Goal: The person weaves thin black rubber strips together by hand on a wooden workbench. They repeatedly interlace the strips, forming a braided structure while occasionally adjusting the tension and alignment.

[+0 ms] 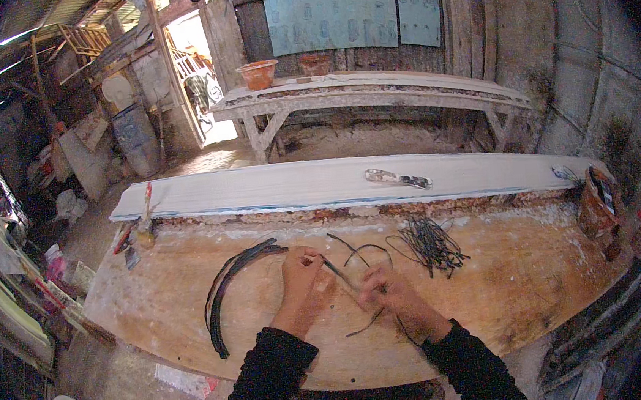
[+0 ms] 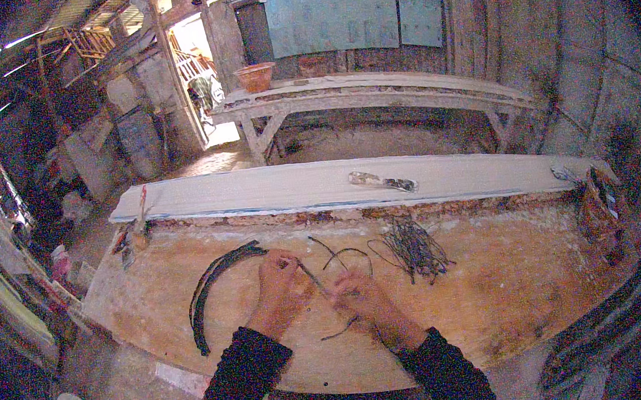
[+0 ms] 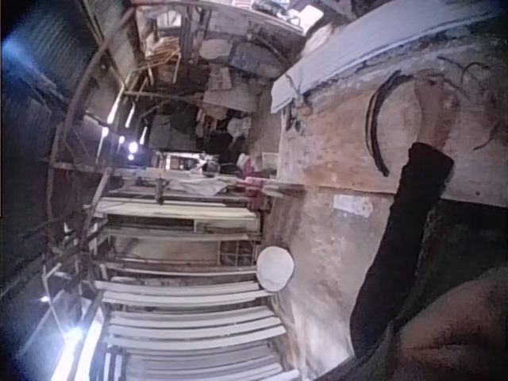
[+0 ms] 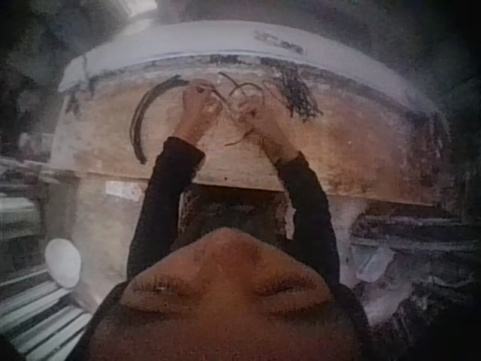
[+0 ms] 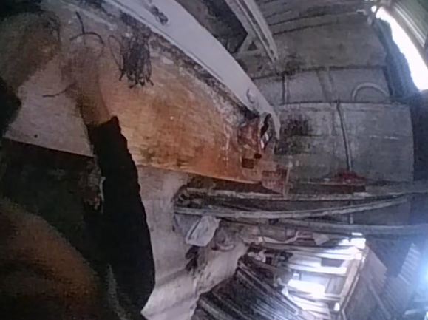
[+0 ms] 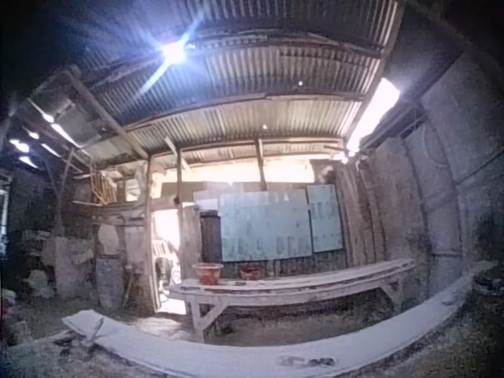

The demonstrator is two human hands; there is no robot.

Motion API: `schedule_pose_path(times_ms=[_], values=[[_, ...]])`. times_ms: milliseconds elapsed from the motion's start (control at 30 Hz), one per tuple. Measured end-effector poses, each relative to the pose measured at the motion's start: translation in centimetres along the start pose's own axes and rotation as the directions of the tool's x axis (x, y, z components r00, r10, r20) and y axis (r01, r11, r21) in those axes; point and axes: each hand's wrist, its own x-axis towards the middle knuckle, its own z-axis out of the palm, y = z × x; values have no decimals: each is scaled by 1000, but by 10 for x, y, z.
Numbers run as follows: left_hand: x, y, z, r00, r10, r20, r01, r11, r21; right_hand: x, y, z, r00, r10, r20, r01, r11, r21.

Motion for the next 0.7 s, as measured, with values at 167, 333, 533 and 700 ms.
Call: schedule_pose_path(times_ms=[167, 333, 533, 700], values=[[5, -29, 9, 989, -140, 53, 148, 964, -220, -8, -8, 28, 939, 83, 333, -156, 967, 200], [-3, 13, 10, 943, -306, 131, 331, 817, -472, -5, 10, 12, 953, -79, 292, 34, 987, 157], [-7, -1, 11, 954, -217, 206, 285, 868, -406, -7, -29, 8, 978, 114, 172, -135, 984, 117], [-18, 7, 15, 867, -40, 497, 246, 901, -356, 1, -15, -2, 969, 122, -213, -58, 957, 284]])
